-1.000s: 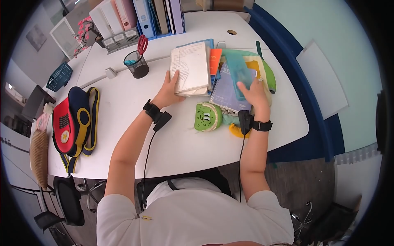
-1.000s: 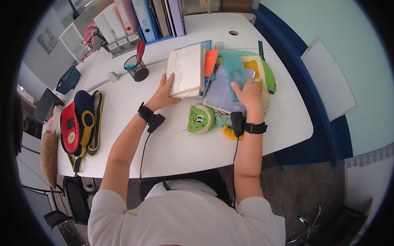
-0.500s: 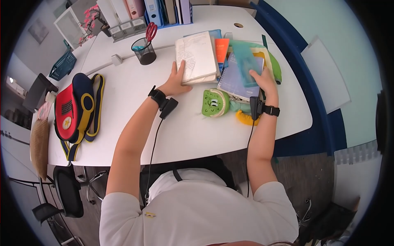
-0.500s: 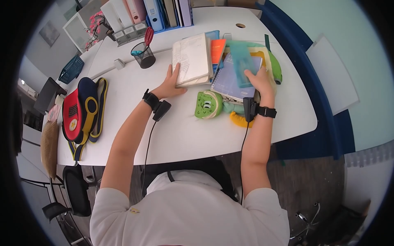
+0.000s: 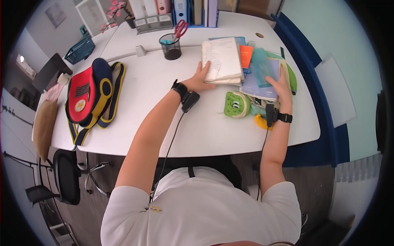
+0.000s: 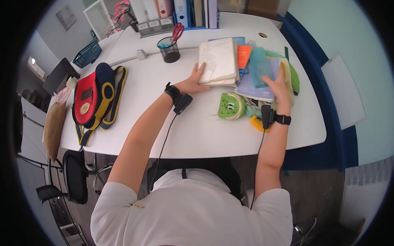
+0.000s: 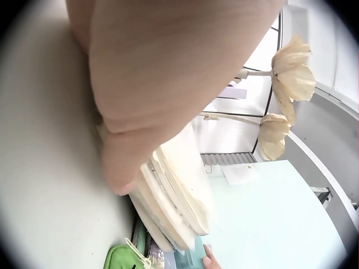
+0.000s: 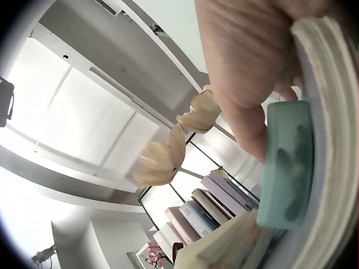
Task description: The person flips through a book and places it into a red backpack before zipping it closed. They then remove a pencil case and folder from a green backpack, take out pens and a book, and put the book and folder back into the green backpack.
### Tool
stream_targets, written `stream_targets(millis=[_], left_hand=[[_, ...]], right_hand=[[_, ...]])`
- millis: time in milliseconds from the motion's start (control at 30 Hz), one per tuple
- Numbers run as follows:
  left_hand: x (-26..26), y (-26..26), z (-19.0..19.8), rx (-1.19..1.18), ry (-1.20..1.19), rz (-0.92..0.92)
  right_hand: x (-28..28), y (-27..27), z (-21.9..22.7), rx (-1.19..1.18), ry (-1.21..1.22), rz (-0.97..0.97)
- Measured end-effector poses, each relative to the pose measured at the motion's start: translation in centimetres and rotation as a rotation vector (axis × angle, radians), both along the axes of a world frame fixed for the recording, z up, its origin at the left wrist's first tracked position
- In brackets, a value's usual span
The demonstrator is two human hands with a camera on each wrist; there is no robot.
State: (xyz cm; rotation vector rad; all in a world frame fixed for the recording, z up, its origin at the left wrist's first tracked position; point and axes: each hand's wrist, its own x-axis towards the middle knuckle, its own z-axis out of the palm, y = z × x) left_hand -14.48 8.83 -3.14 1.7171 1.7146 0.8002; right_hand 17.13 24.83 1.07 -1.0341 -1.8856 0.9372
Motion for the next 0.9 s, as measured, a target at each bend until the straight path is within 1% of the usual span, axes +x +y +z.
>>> stream_targets(millis=[67, 133, 167, 267, 400, 500, 600, 700, 800, 900], left_hand=[[-0.3, 0.3, -0.8, 0.028, 0.024, -0.003], [-0.4, 0.4, -1.0, 0.037, -0.003, -0.004], [-0.3, 0.4, -1.1, 0.033, -0.011, -0.001], [0.0, 0.7, -1.3, 0.033, 0.006, 0.023], [0.2, 0.8, -1.4, 0.020, 0.069, 0.048], [0.4, 1.2, -1.9, 0.047, 0.125, 0.094], [0.5, 1.5, -2.2, 0.051, 0.174, 0.121], [0.7, 1.4, -1.9, 0.004, 0.169, 0.122], [0.6, 1.5, -2.2, 0.022, 0.168, 0.126], [0.8, 0.8, -1.4, 0.023, 0.098, 0.089]], right_hand=[[0.1, 0.0, -0.2, 0.005, -0.043, 0.019], [-0.1, -0.4, -0.1, 0.006, -0.095, 0.038], [-0.1, -0.6, 0.0, 0.053, -0.169, 0.024], [-0.5, -1.4, 0.9, 0.021, -0.368, 0.006], [-0.4, -1.3, 0.4, -0.060, -0.386, 0.010], [-0.5, -1.1, 0.1, -0.024, -0.379, -0.001], [-0.6, -1.5, 0.7, -0.113, -0.330, 0.068], [-0.5, -1.6, 0.7, -0.075, -0.305, 0.070], [-0.5, -1.1, 0.4, -0.015, -0.299, 0.085], [0.0, 0.3, -0.9, 0.077, -0.372, 0.019]])
